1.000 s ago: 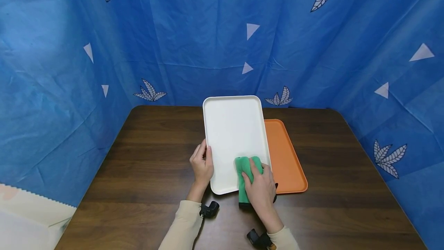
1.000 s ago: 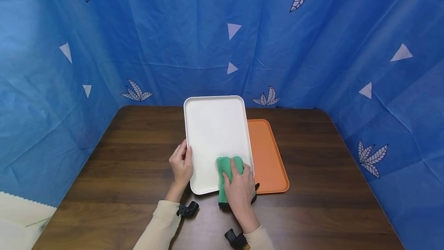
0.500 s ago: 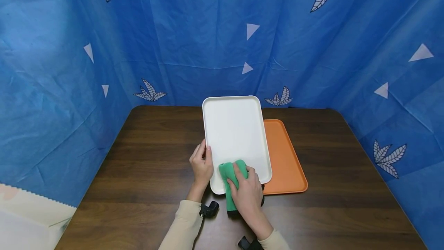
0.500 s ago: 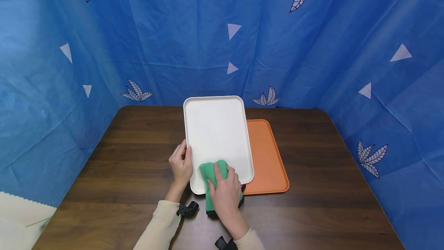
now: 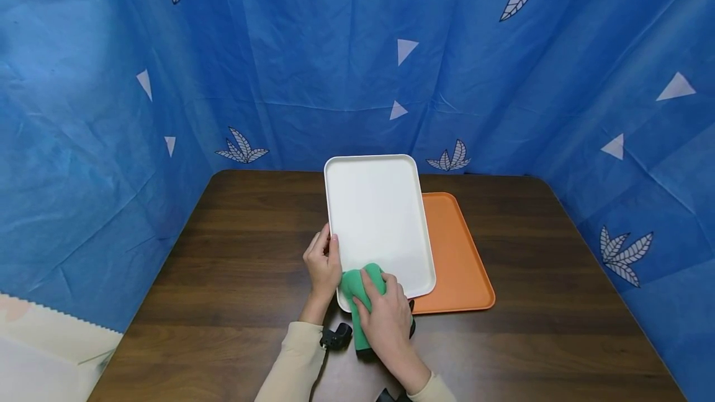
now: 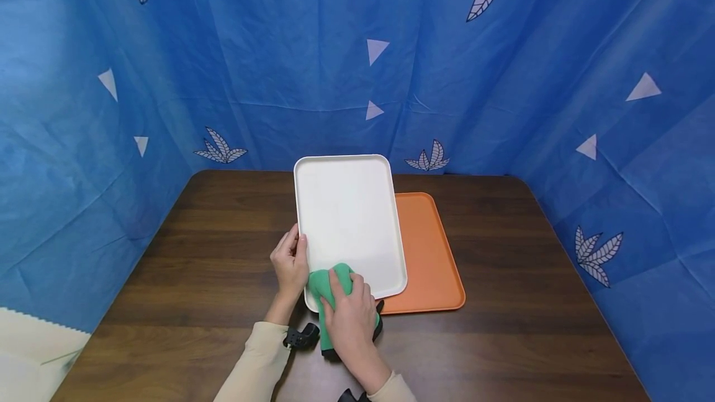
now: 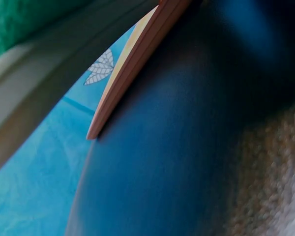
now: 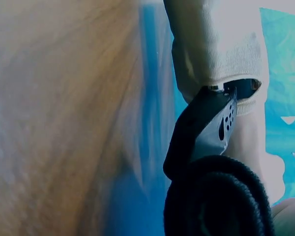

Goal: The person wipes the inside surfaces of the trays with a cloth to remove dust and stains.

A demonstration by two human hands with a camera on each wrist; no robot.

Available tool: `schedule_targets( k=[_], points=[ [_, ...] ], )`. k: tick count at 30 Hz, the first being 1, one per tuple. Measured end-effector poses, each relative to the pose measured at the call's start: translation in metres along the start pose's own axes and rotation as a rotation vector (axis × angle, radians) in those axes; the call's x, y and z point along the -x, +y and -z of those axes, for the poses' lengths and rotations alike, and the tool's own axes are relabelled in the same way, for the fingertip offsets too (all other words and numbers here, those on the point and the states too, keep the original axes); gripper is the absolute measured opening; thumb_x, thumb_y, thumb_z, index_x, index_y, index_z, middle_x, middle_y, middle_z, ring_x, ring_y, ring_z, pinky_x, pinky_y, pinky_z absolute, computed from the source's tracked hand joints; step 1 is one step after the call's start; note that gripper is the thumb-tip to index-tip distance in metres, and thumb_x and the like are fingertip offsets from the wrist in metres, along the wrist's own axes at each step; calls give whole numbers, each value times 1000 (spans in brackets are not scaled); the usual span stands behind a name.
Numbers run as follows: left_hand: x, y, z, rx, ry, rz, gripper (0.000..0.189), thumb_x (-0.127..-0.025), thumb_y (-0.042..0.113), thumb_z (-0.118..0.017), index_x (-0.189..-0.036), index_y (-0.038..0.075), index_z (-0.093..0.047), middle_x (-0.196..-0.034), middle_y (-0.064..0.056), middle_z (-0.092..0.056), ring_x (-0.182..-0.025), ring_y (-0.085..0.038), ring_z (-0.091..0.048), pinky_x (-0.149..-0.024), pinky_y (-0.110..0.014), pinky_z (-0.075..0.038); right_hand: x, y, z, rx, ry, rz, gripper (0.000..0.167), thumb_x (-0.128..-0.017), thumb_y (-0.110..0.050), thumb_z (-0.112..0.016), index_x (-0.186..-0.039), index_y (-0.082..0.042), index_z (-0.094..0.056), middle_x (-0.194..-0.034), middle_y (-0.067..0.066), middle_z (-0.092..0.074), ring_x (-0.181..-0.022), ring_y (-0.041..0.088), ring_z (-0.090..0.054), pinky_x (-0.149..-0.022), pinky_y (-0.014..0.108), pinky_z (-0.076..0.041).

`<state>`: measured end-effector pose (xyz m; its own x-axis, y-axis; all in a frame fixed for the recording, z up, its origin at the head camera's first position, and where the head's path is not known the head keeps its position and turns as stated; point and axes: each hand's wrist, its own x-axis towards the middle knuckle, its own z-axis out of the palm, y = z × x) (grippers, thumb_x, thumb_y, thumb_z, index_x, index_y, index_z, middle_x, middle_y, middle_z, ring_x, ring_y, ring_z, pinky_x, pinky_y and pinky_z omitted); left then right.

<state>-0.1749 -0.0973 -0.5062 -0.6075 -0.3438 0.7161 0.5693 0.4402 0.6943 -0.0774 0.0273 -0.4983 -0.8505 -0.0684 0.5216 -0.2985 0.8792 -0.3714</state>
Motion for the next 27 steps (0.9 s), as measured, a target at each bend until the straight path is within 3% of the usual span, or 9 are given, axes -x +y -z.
schedule_targets(
  k=[12,20,27],
  points=[
    [1,1,-3,-24,26,17,26,-85,-16,-58,-110,-19,-64,-77,-25,-64,-55,-31,-56,-57,-6,-41,7,0,1,-13,-10,16,51,-75,-31,-84,-122,-18,-71,-105,18,-60,-82,26,-60,-64,38,-50],
    [-10,35,3,-33,15,2,24,-82,-21,-56,-105,-24,-62,-73,-27,-60,-55,-32,-53,-57,-10,-42,8,11,6,-41,-69,-62,50,-76,-30,-84,-123,-18,-70,-105,16,-60,-82,24,-60,-62,36,-49],
    [-11,37,3,-40,22,-23,24,-81,-22,-57,-104,-24,-62,-75,-28,-61,-56,-32,-52,-57,-11,-40,6,32,9,-53,-77,-132,50,-77,-28,-83,-123,-15,-70,-105,18,-60,-84,26,-61,-57,37,-49]
  ],
)
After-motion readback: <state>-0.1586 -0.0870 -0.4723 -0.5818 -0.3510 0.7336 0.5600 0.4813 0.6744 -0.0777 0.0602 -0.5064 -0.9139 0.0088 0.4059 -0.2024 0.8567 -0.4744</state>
